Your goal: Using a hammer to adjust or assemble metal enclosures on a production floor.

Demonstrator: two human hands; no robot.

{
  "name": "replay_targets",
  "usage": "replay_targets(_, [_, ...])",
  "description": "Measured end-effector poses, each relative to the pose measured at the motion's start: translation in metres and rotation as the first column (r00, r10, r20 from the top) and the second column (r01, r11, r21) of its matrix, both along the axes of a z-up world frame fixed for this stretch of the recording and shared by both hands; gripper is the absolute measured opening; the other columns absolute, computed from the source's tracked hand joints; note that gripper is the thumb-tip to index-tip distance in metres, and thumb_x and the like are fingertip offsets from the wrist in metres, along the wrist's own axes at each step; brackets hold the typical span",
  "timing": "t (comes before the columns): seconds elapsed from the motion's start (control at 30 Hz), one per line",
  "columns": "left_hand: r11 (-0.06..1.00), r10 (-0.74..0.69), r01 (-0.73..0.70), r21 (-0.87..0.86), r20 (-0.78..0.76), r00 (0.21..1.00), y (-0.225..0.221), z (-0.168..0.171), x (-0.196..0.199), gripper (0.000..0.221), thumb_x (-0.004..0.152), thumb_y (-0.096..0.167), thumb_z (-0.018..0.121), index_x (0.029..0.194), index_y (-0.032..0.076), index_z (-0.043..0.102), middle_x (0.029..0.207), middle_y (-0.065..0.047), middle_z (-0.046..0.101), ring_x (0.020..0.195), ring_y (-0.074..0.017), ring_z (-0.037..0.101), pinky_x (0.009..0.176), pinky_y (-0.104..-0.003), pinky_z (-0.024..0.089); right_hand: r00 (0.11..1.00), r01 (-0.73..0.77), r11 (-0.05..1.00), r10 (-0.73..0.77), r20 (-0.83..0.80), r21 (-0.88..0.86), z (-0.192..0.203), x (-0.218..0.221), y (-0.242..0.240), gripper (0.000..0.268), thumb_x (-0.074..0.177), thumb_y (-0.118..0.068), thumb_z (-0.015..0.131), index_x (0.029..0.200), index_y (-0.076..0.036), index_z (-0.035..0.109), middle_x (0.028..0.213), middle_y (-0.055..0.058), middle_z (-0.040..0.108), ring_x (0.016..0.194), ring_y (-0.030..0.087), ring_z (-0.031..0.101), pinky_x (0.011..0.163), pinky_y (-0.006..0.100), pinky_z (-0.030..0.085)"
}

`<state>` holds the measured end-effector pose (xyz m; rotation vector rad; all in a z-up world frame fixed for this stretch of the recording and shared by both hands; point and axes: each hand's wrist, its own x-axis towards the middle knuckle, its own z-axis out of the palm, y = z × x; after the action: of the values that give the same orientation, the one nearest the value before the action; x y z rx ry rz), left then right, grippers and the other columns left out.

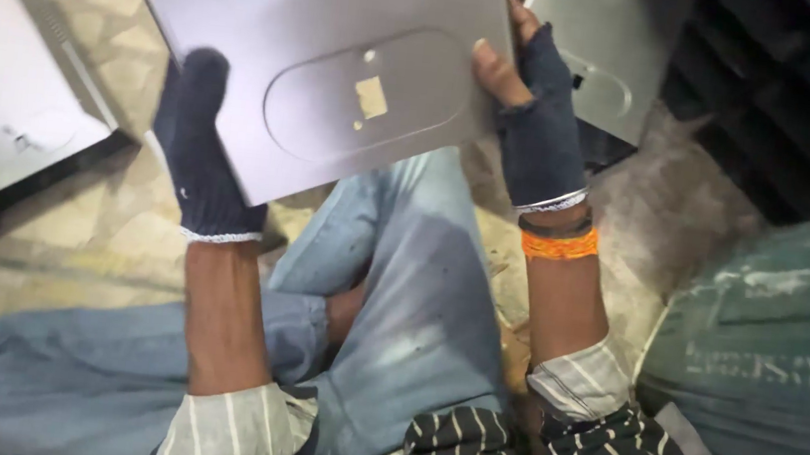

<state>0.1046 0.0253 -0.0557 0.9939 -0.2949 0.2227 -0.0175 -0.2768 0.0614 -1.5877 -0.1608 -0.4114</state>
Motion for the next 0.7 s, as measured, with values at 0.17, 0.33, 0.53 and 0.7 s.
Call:
replay_targets(0.17, [0.99, 0.028, -0.025, -0.141, 0.024, 0.999, 0.058, 0.076, -0.028, 0.022, 0.112, 0.011, 0.062, 0.126, -0.004, 0.069, 0.119, -0.009, 0.071, 0.112, -0.0176, 0.067, 0.102, -0.032, 0.055, 0.992, -0.123, 0.949, 0.113, 0.051, 0.289, -0.014, 0.012, 0.06, 0.053, 0.108, -0.017, 0.064, 0.155, -0.001, 0.046, 0.143, 0.004, 0.058, 0.13, 0.012, 0.056, 0.116, 0.028, 0.045])
replay_targets(0.33, [1.0, 0.005, -0.006, 0.017, 0.018, 1.0, 0.117, 0.046, -0.035, 0.017, 0.109, 0.009, 0.072, 0.122, 0.001, 0.066, 0.104, -0.005, 0.068, 0.096, -0.0151, 0.067, 0.089, -0.029, 0.056, 0.986, -0.166, 0.953, 0.165, 0.024, 0.253, -0.045, 0.03, 0.109, 0.055, 0.108, -0.017, 0.067, 0.157, 0.0, 0.048, 0.138, 0.006, 0.06, 0.123, 0.013, 0.057, 0.11, 0.028, 0.047])
replay_targets(0.53, [0.991, 0.132, -0.132, 0.015, -0.243, 0.961, 0.155, -0.006, -0.053, 0.027, 0.096, 0.011, 0.077, 0.118, 0.0, 0.065, 0.104, -0.007, 0.069, 0.098, -0.019, 0.07, 0.093, -0.033, 0.06, 0.971, -0.23, 0.961, 0.237, -0.027, 0.153, -0.089, 0.035, 0.156, 0.071, 0.097, -0.016, 0.073, 0.159, -0.002, 0.042, 0.151, 0.007, 0.056, 0.139, 0.018, 0.054, 0.119, 0.032, 0.044])
replay_targets(0.7, [0.997, 0.062, -0.076, -0.031, -0.323, 0.944, 0.153, -0.029, -0.059, 0.04, 0.096, 0.015, 0.073, 0.131, -0.001, 0.062, 0.109, -0.008, 0.066, 0.099, -0.0208, 0.069, 0.091, -0.034, 0.059, 0.948, -0.273, 0.944, 0.296, -0.115, 0.185, -0.111, 0.038, 0.166, 0.076, 0.094, -0.014, 0.073, 0.16, -0.002, 0.039, 0.156, 0.009, 0.052, 0.143, 0.019, 0.051, 0.121, 0.033, 0.041])
